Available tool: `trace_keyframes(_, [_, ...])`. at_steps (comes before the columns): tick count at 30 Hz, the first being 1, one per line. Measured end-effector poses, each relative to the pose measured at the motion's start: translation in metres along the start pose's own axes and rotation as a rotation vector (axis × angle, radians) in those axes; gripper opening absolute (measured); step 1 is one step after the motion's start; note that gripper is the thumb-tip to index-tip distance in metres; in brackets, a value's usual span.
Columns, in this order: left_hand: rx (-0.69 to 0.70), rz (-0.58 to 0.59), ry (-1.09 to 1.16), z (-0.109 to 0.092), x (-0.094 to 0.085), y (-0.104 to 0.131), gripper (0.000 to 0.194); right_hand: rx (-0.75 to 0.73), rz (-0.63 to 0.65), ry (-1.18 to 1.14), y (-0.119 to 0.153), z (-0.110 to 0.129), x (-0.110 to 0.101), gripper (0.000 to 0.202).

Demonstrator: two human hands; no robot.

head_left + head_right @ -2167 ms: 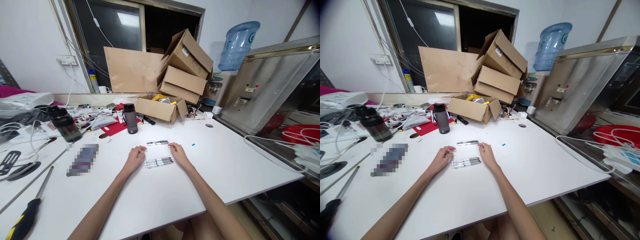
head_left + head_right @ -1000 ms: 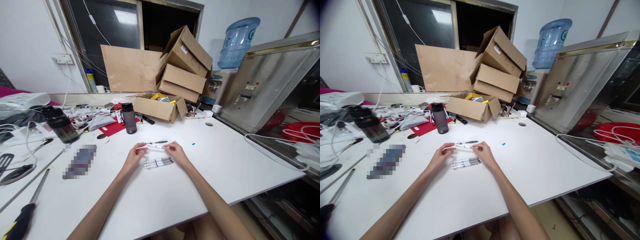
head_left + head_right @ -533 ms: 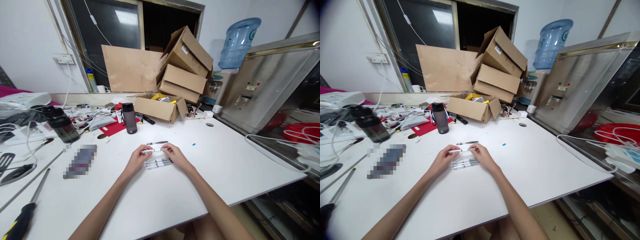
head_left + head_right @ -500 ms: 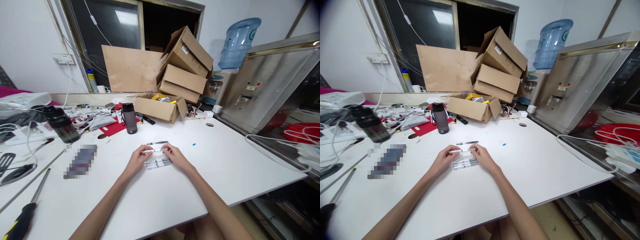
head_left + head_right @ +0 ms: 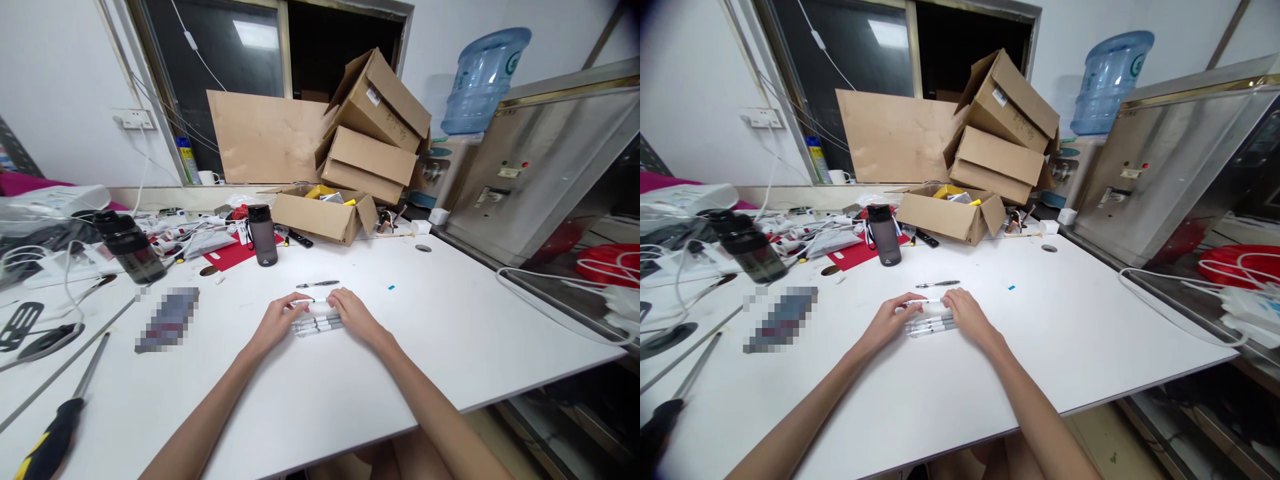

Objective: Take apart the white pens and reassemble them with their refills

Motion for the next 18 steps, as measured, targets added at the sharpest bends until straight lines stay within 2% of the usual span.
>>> trace_keyframes(7, [-0.063, -0.029, 0.044, 0.007, 0.004, -0.003, 0.04, -0.017, -0.045, 0.117, -0.002, 0.001, 0.008, 0.03])
trace_keyframes(14, [-0.067, -0.036, 0.101, 0.012, 0.005, -0.004, 0.038, -0.044, -0.08, 0.166, -0.004, 0.003, 0.009, 0.03])
trace_keyframes(18, [-0.091, -0.014, 0.103, 0.014, 0.005, -0.004, 0.045, -0.063, -0.089, 0.204, -0.004, 0.005, 0.009, 0.029])
Point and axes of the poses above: each hand's wrist, its own y-axis away from the middle knuckle, its own x-axis out of the palm, z = x × y, the point moved 2 cm from there along -y, towards the middle knuckle, and after that the axes turned 3 degrees about z, right-handed, at the moved point
